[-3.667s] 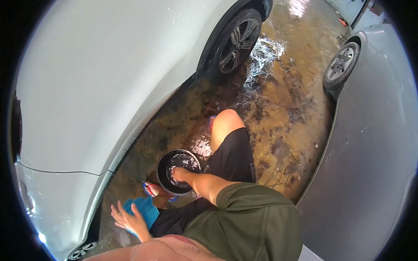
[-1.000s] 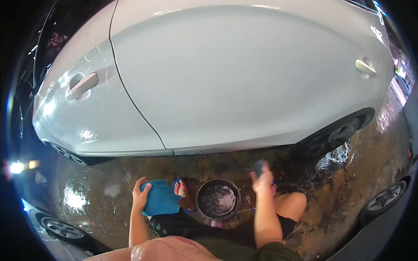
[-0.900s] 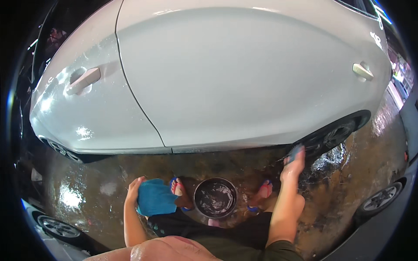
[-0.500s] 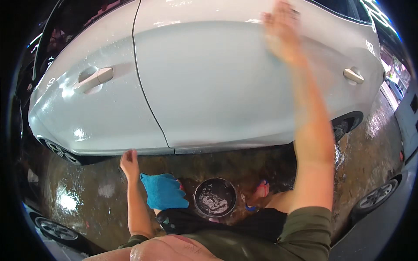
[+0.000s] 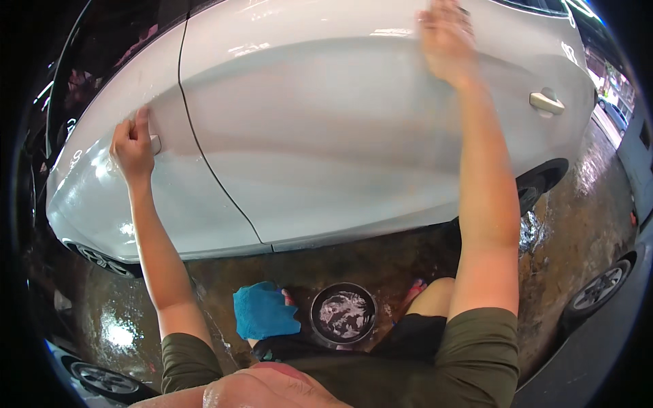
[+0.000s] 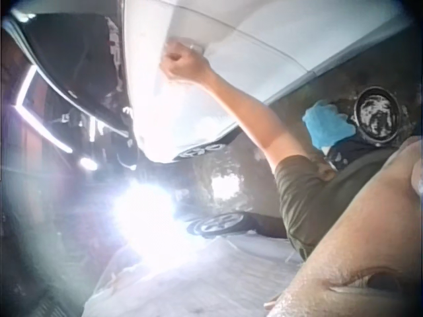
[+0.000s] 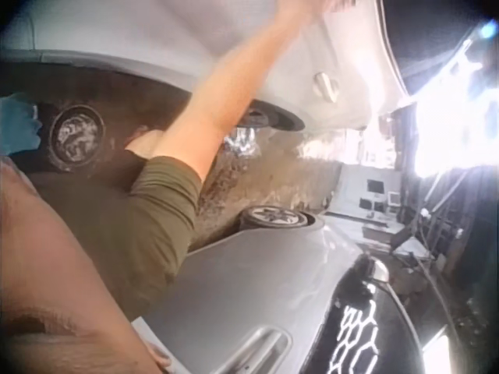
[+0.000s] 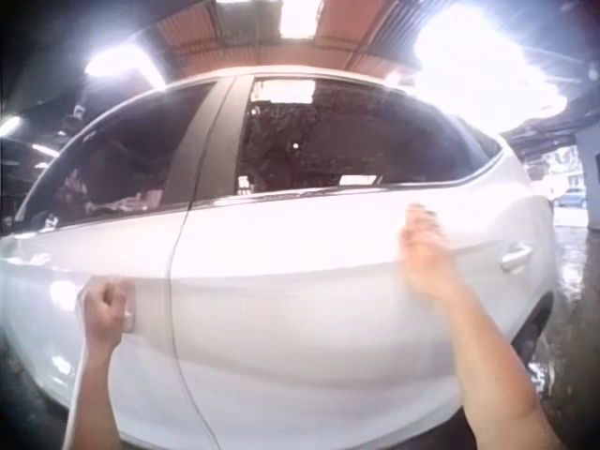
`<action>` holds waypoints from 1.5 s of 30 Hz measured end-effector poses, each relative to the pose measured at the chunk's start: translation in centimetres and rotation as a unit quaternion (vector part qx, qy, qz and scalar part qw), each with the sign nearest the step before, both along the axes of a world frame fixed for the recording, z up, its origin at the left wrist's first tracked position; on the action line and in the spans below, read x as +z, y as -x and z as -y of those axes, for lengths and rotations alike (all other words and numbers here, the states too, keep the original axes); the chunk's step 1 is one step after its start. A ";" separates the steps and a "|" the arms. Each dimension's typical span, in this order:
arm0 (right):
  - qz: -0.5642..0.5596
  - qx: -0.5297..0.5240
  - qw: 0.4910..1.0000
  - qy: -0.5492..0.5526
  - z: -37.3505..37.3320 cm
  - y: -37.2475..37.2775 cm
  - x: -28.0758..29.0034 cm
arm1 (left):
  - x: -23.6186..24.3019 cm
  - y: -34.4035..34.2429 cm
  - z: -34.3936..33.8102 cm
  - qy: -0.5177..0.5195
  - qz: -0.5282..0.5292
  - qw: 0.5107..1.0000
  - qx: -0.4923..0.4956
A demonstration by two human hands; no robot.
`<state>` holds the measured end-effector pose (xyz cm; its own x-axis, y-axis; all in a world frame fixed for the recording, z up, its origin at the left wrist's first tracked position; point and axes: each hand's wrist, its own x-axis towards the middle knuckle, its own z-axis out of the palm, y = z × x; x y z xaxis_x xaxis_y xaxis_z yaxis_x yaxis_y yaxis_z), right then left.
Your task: The person wet sands the car door panel using a sanding block dipped in a bucket of water and rubs the surface by hand.
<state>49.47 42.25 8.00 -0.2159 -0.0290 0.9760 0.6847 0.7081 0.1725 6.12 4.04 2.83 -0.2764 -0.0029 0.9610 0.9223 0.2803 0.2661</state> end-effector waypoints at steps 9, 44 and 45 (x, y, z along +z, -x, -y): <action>0.232 0.017 0.970 0.069 19.5 20.2 0.6 | -0.8 -0.1 1.5 0.022 0.036 0.998 0.048; 0.038 0.038 0.997 0.051 15.9 11.1 -7.2 | -2.3 3.0 1.9 -0.038 -0.084 0.995 0.038; 0.002 -0.028 0.999 0.043 12.9 7.8 -7.5 | -2.3 3.0 1.4 -0.039 -0.085 0.995 0.029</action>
<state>41.70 29.39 0.51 -0.2179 0.0675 0.9736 0.7235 0.6808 0.1147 3.12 2.65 0.54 -0.1078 -0.0905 0.9900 0.9389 0.3182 0.1313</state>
